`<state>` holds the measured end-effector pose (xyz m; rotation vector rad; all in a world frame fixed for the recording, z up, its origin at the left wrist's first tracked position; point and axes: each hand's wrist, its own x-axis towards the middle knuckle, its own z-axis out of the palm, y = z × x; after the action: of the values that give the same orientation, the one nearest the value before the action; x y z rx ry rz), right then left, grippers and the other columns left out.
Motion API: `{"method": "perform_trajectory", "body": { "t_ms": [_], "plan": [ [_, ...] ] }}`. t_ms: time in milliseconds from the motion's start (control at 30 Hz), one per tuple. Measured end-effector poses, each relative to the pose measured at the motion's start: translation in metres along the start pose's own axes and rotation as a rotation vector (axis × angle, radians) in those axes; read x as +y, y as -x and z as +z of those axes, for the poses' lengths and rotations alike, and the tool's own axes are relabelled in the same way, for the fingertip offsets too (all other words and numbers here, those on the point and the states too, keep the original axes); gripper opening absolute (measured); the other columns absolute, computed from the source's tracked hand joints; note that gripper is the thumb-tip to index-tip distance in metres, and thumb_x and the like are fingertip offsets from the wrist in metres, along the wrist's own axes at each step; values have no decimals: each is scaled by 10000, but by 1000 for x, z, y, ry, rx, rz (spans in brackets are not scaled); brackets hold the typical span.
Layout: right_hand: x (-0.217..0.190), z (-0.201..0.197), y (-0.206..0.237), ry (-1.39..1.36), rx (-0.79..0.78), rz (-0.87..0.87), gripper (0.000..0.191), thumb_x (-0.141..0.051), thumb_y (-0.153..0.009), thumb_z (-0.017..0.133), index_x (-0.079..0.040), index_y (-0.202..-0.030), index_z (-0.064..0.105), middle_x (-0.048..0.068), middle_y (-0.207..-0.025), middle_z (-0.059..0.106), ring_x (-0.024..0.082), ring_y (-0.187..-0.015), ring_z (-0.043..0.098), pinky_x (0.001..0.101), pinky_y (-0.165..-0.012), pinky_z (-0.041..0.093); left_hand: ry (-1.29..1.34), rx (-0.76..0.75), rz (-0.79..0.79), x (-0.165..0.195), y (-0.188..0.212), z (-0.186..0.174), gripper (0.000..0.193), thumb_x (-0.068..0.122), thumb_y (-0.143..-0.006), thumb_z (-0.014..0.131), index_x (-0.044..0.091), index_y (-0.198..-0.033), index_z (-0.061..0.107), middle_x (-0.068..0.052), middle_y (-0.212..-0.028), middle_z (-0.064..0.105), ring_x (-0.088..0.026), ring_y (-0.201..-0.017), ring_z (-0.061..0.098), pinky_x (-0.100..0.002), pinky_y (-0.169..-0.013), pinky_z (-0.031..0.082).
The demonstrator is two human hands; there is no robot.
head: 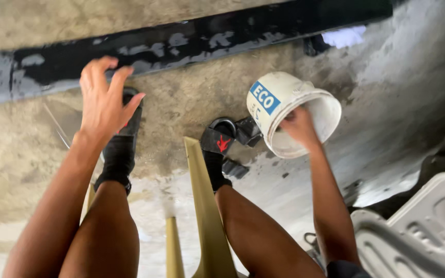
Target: The person sands a long black car part with a sanding block, repeatedly dipping the block into a bucket of water. The person holds the part with one hand and sands with the other, working along the length of the part.
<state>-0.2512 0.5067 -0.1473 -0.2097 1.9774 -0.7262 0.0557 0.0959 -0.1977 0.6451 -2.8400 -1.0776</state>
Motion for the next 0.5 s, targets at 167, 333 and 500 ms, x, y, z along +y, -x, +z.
{"method": "perform_trajectory", "body": {
  "t_ms": [167,333,500],
  "plan": [
    [-121,-89,27,529,33,19,445,-164,-850,825,-82,-1251,651,52,-1194,725,141,-1006,679,301,-756,523,-172,-139,30,-24,-33,3,802,423,-847,837,118,-1521,528,-283,-1568,379,-469,-1489,309,-618,-1166,280],
    [-171,-130,-16,353,-284,148,312,-133,-826,813,-33,-1093,686,102,-1097,716,139,-831,630,301,-717,537,-202,-173,-7,-38,-52,15,783,439,-942,772,169,-1617,480,-304,-1648,335,-486,-1541,260,-648,-1209,224],
    [-135,-177,-87,420,78,-134,217,-66,-967,805,-16,-1129,669,17,-988,687,63,-879,631,243,-765,516,-247,-161,-55,-41,-47,26,646,394,-1005,754,189,-1544,462,-333,-1653,300,-470,-1606,239,-670,-1246,201]
  ]
}}
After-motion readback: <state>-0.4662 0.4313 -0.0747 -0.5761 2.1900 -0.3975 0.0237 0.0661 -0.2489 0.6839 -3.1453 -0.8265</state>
